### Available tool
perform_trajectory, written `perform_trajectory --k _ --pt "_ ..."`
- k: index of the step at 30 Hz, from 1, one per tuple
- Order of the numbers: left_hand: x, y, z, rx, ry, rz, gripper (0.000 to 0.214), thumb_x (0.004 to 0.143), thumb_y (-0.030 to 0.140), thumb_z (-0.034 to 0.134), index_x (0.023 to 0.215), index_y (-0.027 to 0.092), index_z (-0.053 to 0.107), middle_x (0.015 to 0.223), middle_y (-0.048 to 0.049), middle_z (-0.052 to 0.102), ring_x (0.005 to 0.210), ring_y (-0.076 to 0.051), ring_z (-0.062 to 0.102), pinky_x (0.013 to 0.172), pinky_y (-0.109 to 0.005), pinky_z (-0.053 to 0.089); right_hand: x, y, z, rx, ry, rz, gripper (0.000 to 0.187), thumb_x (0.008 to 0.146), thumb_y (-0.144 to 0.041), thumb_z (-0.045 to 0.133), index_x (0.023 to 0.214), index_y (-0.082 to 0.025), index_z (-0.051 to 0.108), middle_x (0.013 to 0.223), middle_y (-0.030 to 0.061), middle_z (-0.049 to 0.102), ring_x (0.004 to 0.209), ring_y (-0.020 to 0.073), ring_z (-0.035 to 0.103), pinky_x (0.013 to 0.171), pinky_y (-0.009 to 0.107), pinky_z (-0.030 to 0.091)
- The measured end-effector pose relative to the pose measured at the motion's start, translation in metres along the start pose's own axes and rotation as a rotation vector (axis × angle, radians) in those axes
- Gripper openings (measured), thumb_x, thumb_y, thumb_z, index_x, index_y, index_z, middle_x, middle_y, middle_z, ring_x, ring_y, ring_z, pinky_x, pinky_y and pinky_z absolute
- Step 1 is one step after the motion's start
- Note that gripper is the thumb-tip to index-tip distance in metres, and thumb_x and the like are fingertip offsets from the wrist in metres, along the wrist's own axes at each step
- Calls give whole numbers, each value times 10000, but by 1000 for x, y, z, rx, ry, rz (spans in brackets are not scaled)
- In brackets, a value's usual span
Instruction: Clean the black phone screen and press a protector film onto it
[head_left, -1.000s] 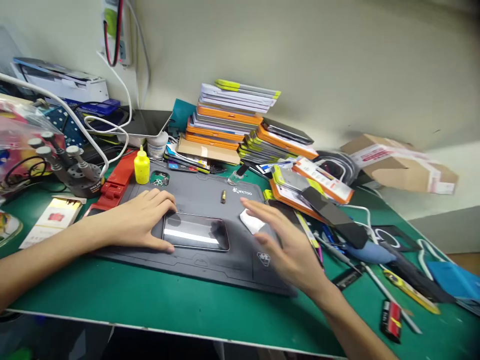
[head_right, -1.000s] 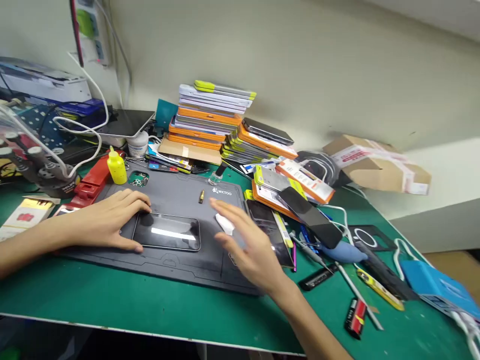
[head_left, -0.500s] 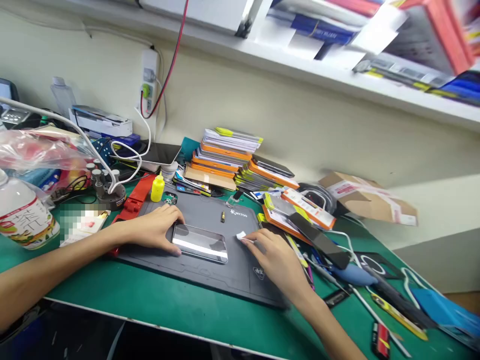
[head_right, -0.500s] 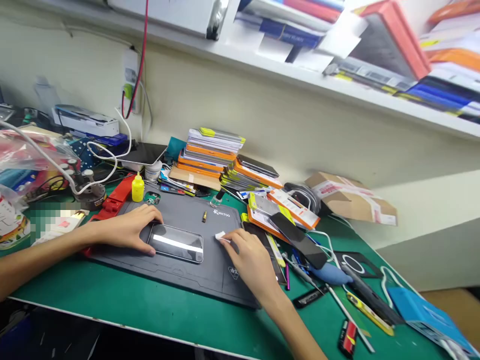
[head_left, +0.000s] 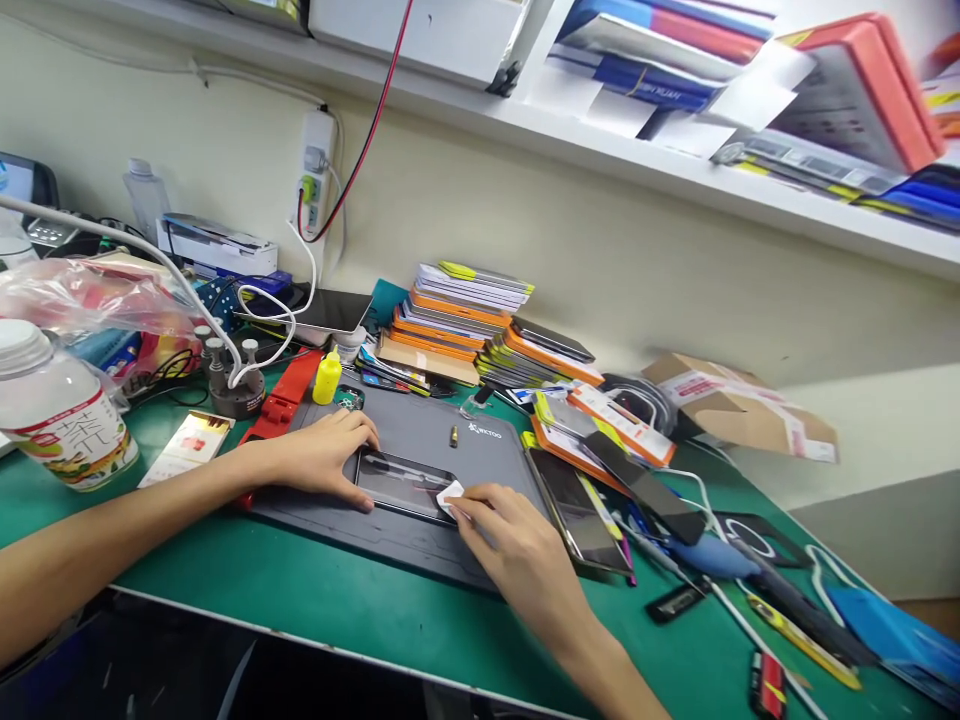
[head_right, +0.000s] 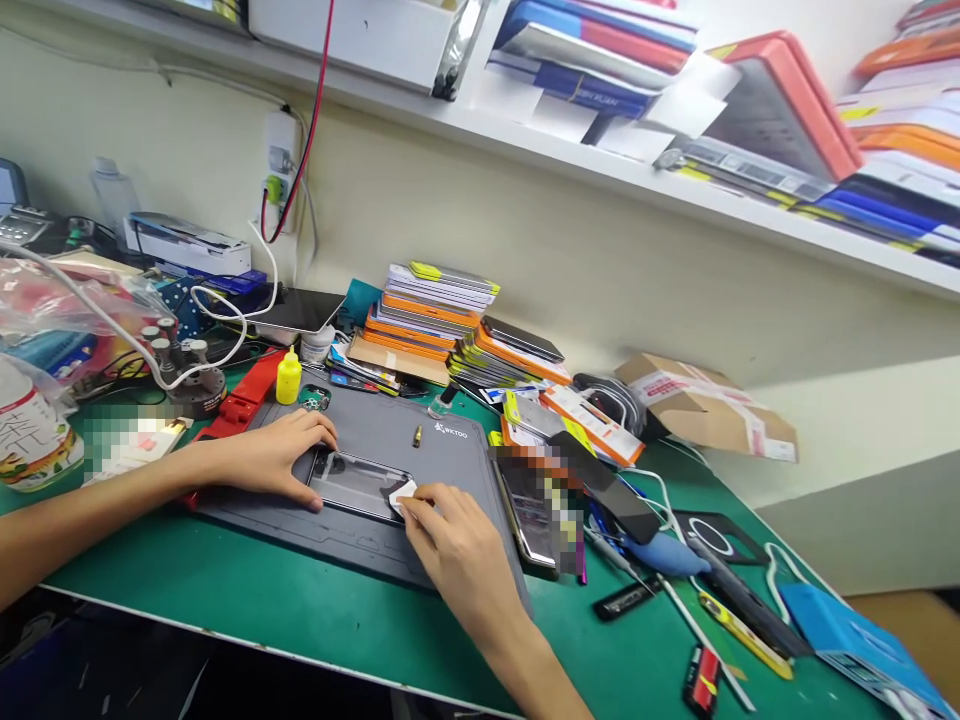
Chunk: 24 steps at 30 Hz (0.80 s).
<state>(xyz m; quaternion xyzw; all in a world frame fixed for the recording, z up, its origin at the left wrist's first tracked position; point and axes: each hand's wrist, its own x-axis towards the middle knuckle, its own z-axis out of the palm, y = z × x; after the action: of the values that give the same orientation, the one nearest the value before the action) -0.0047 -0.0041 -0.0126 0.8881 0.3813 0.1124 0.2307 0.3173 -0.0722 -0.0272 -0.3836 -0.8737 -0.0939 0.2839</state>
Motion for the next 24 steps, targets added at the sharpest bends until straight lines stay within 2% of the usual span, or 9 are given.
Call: perform_trajectory --k 11,19,24 --pt "2 3 1 13 -6 -9 755 810 670 866 1329 201 581 1446 -118 583 1394 -334 525 1153 -416 434 18 3 8 74 -42 -83 194 1098 -187 589 1083 -215 780 1013 60 772 853 206 700 771 373 560" --pt "3 1 4 -4 -11 17 768 837 728 797 1335 183 582 1426 -122 586 1350 -332 535 1165 -432 410 8 15 -5 97 -82 -72 187 1098 -225 602 1097 -239 789 1007 68 778 864 222 722 764 380 585" --pt "6 -1 6 -4 -12 16 783 823 746 778 1337 190 579 1435 -126 583 1366 -343 519 1184 -453 387 17 10 0 115 -137 -52 218 1109 -255 586 1116 -263 804 1029 75 793 896 230 739 797 403 598"
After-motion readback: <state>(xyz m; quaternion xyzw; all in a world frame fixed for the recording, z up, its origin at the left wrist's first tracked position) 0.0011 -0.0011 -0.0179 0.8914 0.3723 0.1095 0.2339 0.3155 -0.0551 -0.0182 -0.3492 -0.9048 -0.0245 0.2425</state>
